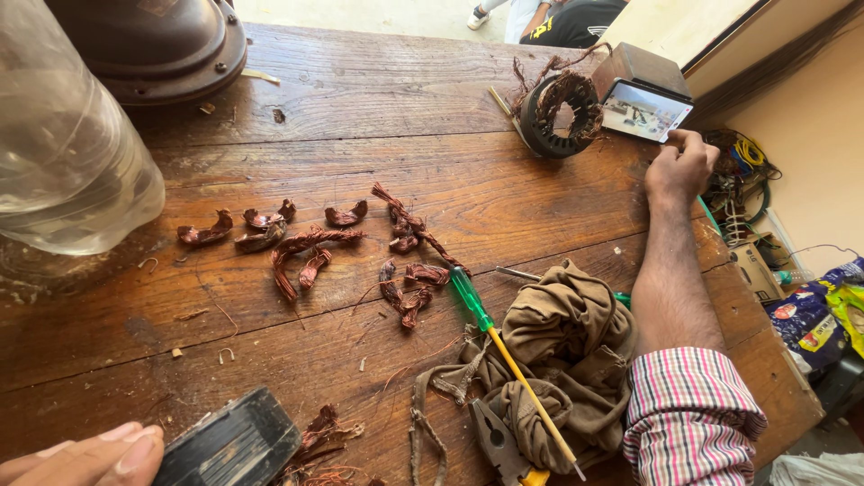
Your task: The person removes burnt copper windings from an electric motor stator. They hold the stator, pry and dig out charred wire with a screwdriver, pull loose windings by hand, and use pliers to grip and extract remaining wire, placing the removed copper on the table.
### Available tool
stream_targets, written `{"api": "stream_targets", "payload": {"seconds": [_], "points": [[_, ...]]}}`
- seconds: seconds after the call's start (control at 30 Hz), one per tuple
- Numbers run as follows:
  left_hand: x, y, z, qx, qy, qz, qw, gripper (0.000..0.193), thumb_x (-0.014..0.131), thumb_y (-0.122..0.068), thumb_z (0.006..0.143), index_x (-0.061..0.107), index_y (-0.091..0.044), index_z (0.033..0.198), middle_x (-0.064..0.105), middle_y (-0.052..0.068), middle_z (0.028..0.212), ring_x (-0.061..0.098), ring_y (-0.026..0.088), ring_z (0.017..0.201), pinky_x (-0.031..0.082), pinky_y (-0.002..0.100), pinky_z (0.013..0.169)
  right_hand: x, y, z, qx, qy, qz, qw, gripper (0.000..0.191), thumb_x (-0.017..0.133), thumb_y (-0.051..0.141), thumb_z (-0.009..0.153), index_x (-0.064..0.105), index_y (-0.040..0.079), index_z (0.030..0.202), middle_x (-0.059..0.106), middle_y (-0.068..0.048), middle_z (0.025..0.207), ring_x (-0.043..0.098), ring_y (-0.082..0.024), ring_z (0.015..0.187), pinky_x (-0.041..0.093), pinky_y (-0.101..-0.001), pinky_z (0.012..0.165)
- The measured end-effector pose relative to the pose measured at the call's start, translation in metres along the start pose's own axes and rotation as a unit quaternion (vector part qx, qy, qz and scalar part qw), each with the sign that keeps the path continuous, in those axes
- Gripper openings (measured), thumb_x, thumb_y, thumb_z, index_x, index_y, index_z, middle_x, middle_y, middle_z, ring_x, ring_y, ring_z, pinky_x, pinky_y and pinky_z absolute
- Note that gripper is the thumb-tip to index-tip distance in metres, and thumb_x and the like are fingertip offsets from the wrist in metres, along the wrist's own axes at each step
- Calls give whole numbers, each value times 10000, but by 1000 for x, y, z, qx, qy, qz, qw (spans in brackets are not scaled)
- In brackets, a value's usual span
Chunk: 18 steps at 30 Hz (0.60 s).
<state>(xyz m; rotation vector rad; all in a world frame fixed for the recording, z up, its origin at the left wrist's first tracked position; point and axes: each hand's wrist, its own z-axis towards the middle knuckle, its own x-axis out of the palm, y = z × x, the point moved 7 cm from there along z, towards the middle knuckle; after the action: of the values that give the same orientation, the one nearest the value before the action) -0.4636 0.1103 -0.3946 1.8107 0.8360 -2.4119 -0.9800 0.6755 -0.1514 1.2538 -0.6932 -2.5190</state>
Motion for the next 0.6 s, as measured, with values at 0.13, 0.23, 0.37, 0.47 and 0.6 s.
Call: {"api": "stream_targets", "payload": {"seconds": [0.13,0.23,0.37,0.47,0.6], "points": [[-32,-37,3,40,-55,-14,998,196,649,-418,936,772,-270,970,775,-3,904,736,152,943,521,421,1107,-5,4,-1,-23,-29,9,999,219,525,33,970,675,113,1109,510,-98,1231,600,-211,1115,526,-400,954],[-68,-80,14,187,-44,22,981,353,674,-384,814,742,-227,1122,767,17,985,740,221,1003,535,438,1052,-16,11,-3,-63,-93,39,993,186,520,31,967,682,96,1033,545,-91,1162,609,-192,1075,567,-364,907],[-131,-148,23,340,-117,-78,930,429,710,-286,827,650,-173,1237,741,55,1098,740,265,1032,585,409,980,-48,47,-20,-224,-213,31,950,220,537,-53,918,711,65,986,613,-82,1106,640,-209,1075,574,-373,918],[-168,-197,7,276,-192,-71,939,556,754,-426,785,631,-114,1228,692,106,1073,708,301,1009,550,446,962,-62,89,-43,-378,-225,6,898,248,577,-70,855,744,50,992,624,-77,1149,639,-263,1117,569,-415,949],[-207,-233,-12,192,-217,-102,952,494,719,-281,796,653,-67,1237,684,127,1096,680,312,1046,486,495,1055,-73,145,-79,-432,-38,114,894,238,602,-56,886,775,39,1019,629,-196,1184,682,-319,1006,590,-396,779]]}}
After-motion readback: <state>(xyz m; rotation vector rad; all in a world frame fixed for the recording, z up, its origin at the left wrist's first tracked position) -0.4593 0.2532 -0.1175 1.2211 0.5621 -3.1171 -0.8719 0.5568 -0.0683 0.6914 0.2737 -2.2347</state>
